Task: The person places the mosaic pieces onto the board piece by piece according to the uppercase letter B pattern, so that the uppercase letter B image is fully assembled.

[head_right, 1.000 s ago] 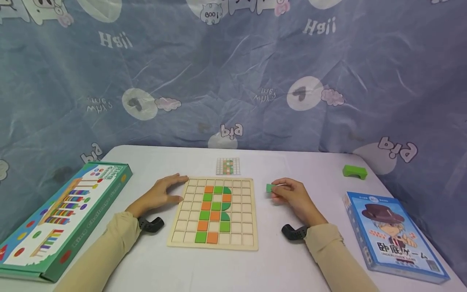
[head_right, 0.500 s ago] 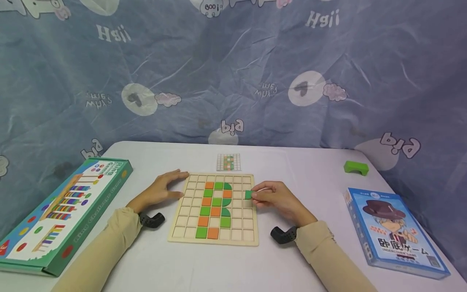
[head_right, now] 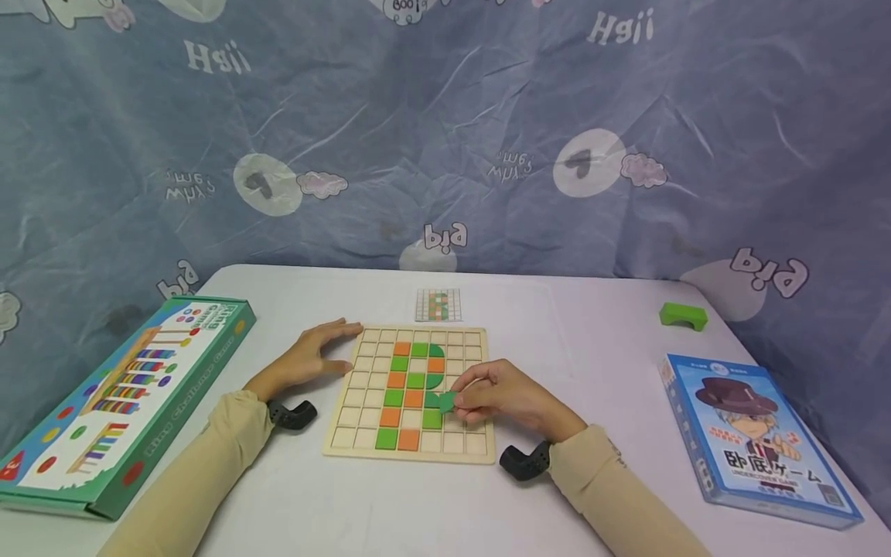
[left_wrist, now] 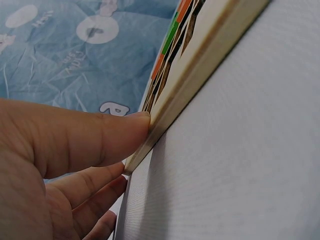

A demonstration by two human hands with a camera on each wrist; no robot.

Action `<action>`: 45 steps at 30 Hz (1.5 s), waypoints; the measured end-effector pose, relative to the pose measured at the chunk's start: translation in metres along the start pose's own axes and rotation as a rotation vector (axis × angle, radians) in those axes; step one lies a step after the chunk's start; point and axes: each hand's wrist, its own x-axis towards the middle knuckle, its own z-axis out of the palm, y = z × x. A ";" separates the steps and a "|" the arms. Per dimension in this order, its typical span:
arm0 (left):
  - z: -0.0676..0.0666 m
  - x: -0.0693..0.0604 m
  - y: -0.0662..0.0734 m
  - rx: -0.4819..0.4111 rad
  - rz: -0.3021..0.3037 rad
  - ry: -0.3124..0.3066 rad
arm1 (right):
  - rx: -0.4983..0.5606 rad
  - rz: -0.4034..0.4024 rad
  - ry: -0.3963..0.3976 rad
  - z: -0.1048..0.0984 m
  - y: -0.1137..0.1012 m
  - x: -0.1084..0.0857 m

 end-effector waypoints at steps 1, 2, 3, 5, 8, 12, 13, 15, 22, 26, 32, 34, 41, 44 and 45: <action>0.000 0.000 0.000 0.006 0.005 0.001 | -0.009 0.003 -0.013 0.002 0.000 0.001; 0.000 0.001 0.000 0.010 0.007 0.003 | -0.020 0.004 -0.025 0.004 0.000 0.001; -0.001 0.001 -0.001 0.008 0.007 0.002 | -0.028 0.009 -0.033 0.006 0.000 0.002; -0.001 0.002 -0.001 0.003 0.002 0.001 | -0.051 0.010 -0.054 0.010 0.002 0.003; 0.000 0.002 -0.001 -0.011 -0.009 0.000 | -0.104 0.001 -0.082 0.017 0.004 0.002; 0.001 0.001 -0.001 -0.013 -0.011 0.001 | -0.201 -0.023 -0.094 0.027 0.005 0.001; 0.001 0.001 -0.001 -0.011 -0.010 0.001 | -0.232 -0.031 -0.093 0.029 0.005 0.001; 0.000 0.001 -0.001 -0.006 -0.004 0.001 | -0.291 -0.051 -0.085 0.033 0.004 0.002; 0.000 0.001 0.000 -0.006 -0.008 -0.004 | -0.429 -0.073 -0.020 0.043 0.001 0.000; 0.000 0.000 0.000 0.003 -0.005 -0.004 | -0.444 -0.062 0.006 0.046 -0.002 -0.001; -0.001 0.000 0.002 -0.002 -0.010 -0.006 | -0.444 -0.069 0.010 0.047 -0.002 -0.001; 0.000 0.000 0.003 0.000 -0.009 -0.006 | -0.460 -0.073 0.015 0.047 -0.001 -0.001; 0.001 0.001 0.001 0.003 -0.019 -0.007 | -0.509 -0.107 0.024 0.046 0.004 0.000; 0.001 0.000 0.001 -0.002 -0.026 -0.008 | -0.518 -0.121 0.030 0.047 0.005 0.000; 0.001 0.000 0.000 0.000 -0.026 -0.008 | -0.518 -0.124 0.032 0.047 0.005 0.000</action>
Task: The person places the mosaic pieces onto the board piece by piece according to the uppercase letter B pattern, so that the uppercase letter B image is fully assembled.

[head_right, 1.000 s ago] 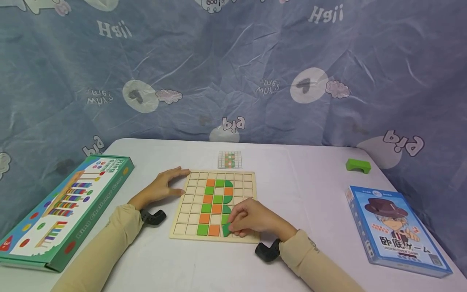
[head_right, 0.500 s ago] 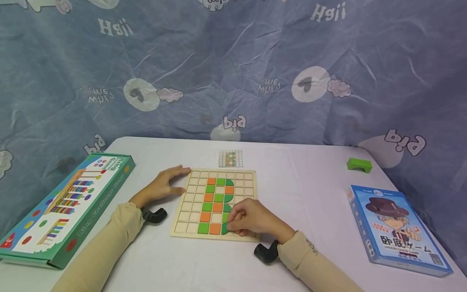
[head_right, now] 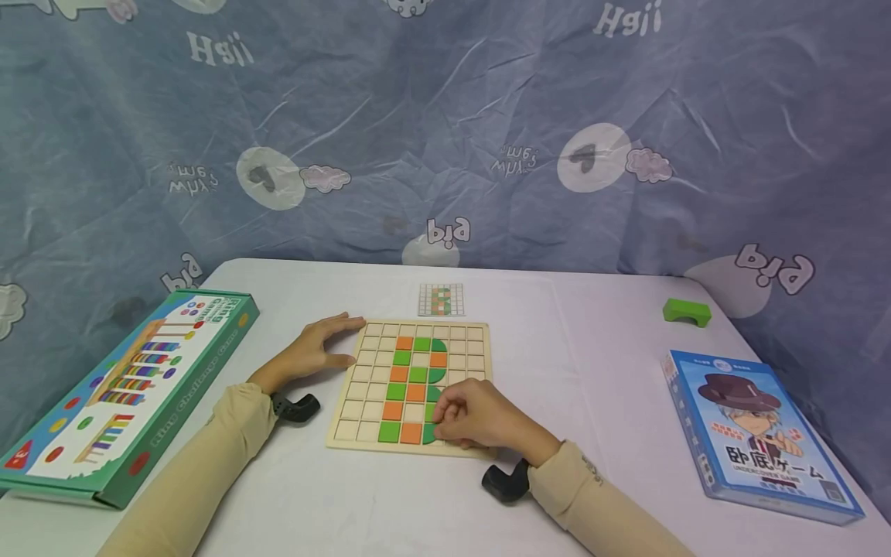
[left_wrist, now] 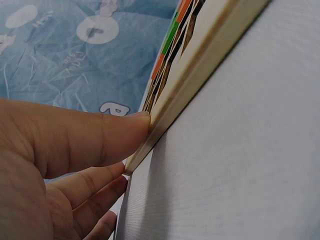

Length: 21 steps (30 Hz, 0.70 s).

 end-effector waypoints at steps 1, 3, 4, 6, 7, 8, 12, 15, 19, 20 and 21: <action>0.000 0.000 0.000 0.001 -0.001 0.000 | -0.002 -0.003 0.003 0.000 0.000 -0.001; 0.001 0.000 0.000 0.000 -0.001 0.000 | -0.001 -0.010 0.006 0.001 0.000 -0.002; 0.001 0.000 0.000 0.001 -0.001 -0.001 | 0.001 -0.013 0.006 0.001 0.000 -0.002; 0.002 0.000 0.000 -0.002 -0.002 -0.003 | -0.001 -0.022 0.005 0.001 0.000 -0.003; 0.002 0.000 0.000 -0.005 -0.003 -0.004 | -0.001 -0.026 0.003 0.000 0.001 -0.003; 0.002 0.001 0.000 -0.006 -0.004 -0.005 | 0.001 -0.029 0.002 0.000 0.001 -0.003; 0.002 0.000 0.001 -0.014 -0.010 -0.007 | 0.026 -0.011 0.008 -0.002 0.006 0.000; 0.005 -0.001 -0.001 -0.017 -0.013 -0.007 | 0.103 0.026 0.023 -0.004 0.010 0.002; 0.010 -0.005 -0.004 -0.007 -0.019 -0.015 | 0.187 0.061 0.095 -0.011 0.017 0.003; 0.011 -0.007 -0.005 0.000 -0.022 -0.020 | 0.179 0.065 0.130 -0.013 0.018 0.002; 0.013 -0.008 -0.006 0.006 -0.026 -0.026 | 0.157 0.065 0.172 -0.016 0.021 0.002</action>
